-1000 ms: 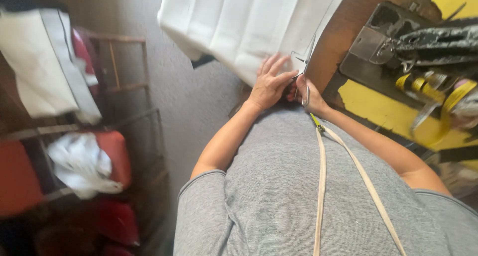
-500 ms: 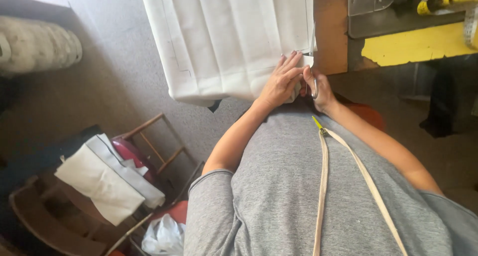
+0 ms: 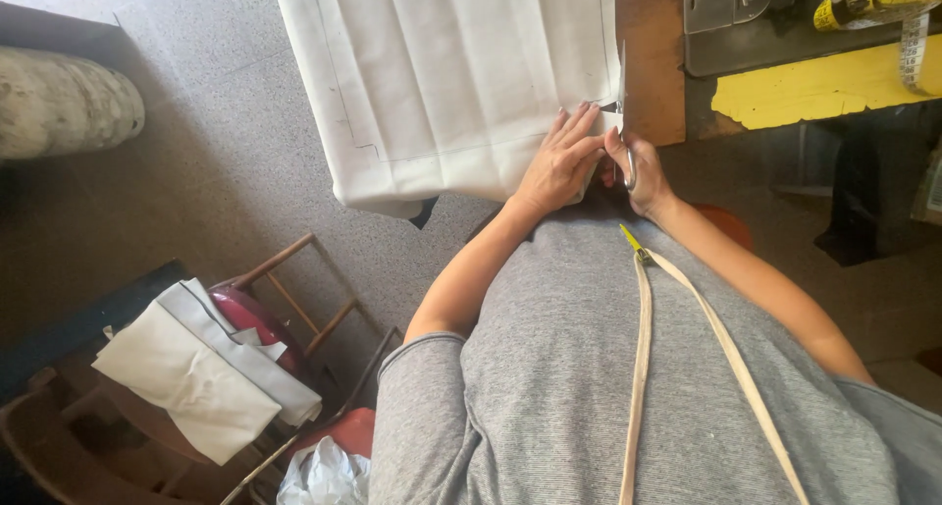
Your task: Cut white fabric with scissors and yellow foam with a utility knife at a workshop table.
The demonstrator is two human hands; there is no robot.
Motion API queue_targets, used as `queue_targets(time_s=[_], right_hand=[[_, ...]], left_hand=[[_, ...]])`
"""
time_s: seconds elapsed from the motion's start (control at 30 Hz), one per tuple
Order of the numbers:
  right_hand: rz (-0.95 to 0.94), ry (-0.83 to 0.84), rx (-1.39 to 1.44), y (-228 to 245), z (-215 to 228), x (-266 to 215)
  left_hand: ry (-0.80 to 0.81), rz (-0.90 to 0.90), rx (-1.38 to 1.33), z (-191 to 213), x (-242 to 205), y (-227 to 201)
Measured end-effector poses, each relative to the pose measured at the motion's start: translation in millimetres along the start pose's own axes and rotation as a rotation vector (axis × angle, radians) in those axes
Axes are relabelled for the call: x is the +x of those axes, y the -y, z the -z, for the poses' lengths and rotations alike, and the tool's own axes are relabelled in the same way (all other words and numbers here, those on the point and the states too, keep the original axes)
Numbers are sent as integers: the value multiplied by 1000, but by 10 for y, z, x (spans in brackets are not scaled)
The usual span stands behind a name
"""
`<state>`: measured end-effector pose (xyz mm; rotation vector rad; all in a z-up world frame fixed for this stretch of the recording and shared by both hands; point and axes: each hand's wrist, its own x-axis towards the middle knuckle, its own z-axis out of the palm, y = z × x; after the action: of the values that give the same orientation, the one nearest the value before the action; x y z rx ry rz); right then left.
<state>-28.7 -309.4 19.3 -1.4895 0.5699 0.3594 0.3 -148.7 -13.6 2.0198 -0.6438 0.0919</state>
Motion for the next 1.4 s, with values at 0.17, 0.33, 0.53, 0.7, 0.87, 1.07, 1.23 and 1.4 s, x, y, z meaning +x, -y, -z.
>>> queue_targets(time_s=[0.17, 0.33, 0.53, 0.7, 0.87, 1.07, 1.23, 1.4], right_hand=[[-27, -30, -52, -19, 105, -56], [-36, -36, -73, -19, 148, -51], [-43, -40, -94, 21, 130, -19], [-40, -54, -91, 80, 88, -81], [-42, -70, -140, -74, 211, -50], [-69, -62, -111, 109, 188, -171], [-81, -57, -83, 24, 216, -71], [-37, -26, -79, 103, 189, 240]], left_hand=[[-25, -19, 28, 2, 4, -27], [-33, -12, 56, -22, 1, -51], [-37, -21, 54, -17, 17, -69], [-42, -33, 54, -23, -1, -71], [-36, -27, 62, -46, -18, -48], [-35, -33, 63, -59, -52, -24], [-33, -26, 60, -59, -45, -40], [-48, -52, 43, 5, -23, -121]])
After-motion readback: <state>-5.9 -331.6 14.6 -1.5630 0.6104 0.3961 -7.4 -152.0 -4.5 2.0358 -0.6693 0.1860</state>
